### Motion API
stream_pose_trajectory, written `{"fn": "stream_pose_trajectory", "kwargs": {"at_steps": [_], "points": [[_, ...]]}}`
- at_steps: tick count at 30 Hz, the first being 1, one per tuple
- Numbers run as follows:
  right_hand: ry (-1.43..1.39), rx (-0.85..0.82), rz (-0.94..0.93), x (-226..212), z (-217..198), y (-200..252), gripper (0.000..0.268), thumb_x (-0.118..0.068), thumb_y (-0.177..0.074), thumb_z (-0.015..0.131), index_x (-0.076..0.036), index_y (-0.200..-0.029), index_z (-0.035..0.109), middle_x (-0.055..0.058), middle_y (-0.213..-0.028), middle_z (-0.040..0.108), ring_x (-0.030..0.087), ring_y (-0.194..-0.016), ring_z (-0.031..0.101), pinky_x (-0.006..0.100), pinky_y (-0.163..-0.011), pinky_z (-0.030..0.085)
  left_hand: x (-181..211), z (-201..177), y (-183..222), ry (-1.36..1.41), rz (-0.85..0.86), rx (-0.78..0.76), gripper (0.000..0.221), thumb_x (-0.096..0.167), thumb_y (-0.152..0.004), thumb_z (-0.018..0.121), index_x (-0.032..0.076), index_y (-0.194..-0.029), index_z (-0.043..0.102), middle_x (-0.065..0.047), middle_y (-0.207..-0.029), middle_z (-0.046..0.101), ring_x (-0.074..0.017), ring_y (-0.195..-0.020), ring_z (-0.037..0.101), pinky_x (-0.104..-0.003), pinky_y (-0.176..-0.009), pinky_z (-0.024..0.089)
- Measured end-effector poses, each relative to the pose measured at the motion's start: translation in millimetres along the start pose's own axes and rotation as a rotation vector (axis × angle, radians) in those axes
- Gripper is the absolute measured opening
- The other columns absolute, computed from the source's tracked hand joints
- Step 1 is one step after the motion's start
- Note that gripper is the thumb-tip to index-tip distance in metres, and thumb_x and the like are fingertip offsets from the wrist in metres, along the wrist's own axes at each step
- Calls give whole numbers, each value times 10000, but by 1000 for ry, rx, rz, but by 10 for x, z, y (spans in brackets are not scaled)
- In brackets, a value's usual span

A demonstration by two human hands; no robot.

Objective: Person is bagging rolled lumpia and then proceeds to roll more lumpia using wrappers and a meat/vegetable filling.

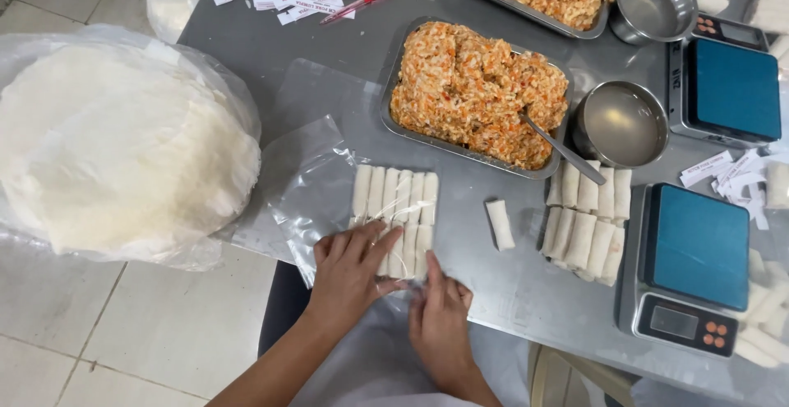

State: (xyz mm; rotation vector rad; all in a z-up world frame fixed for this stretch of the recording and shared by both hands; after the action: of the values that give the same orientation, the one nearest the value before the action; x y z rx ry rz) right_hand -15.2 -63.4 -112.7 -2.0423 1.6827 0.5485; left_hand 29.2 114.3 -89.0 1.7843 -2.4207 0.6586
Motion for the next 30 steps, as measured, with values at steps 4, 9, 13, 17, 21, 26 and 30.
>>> {"fn": "stream_pose_trajectory", "kwargs": {"at_steps": [4,9,13,17,21,26,30], "points": [[-14,-37,-131,-143,103,29,653,-82,-888,563,-8,-1518,410,79,-969,685,274,-914,612,431,-963,397,-87,-21,-37,18,4,43,811,607,-754,779,275,-1456,546,69,-1374,625,-151,-1174,580,-379,-888,355],[-349,-410,-202,-89,-101,219,860,-359,-1016,672,-13,-1608,153,28,-867,641,221,-812,579,412,-977,372,-259,-180,717,178,-275,97,659,630,-821,741,236,-1333,614,-59,-1359,566,-299,-1297,488,-455,-1062,354],[-388,-286,203,440,-274,276,548,-337,-924,685,-177,-1434,568,-26,-935,760,133,-902,734,282,-883,544,-155,-1,1083,1083,-966,-46,306,244,-808,811,23,-1016,774,-100,-902,791,-197,-823,759,-314,-787,618],[-391,-129,210,568,-462,249,347,-270,-950,638,-160,-1263,742,-28,-796,713,72,-709,625,251,-522,485,152,73,669,1717,-1292,-106,469,369,-889,649,-81,-904,776,-199,-1304,744,-298,-914,772,-389,-834,632],[-410,-68,165,525,-423,226,293,-223,-942,640,-161,-1197,771,-27,-947,793,54,-734,659,227,-452,459,245,157,544,1903,-1281,-112,184,222,-982,668,54,-910,650,-59,-908,644,-260,-949,756,-412,-945,631],[-374,30,94,551,-373,237,233,-187,-951,625,-150,-1115,786,-17,-1066,820,87,-832,754,229,-671,583,258,-526,335,2165,-1015,-254,163,260,-998,607,97,-988,620,-91,-995,761,-232,-1069,739,-430,-1123,511],[-406,17,121,607,-372,234,248,-239,-949,632,-163,-1115,800,-29,-1036,824,79,-848,752,218,-662,581,237,-1065,-146,2157,-848,-65,193,222,-969,648,30,-962,635,-86,-995,662,-314,-1127,698,-515,-1157,487]]}}
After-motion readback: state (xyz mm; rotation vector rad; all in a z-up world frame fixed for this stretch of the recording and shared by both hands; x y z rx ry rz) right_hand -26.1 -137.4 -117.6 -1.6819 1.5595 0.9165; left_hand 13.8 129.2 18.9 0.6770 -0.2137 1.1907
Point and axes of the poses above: each hand's wrist, its own y-axis away from the middle knuckle, its own z-axis out of the palm, x = y × z, the point moved 3 cm from there along -y, towards the middle knuckle
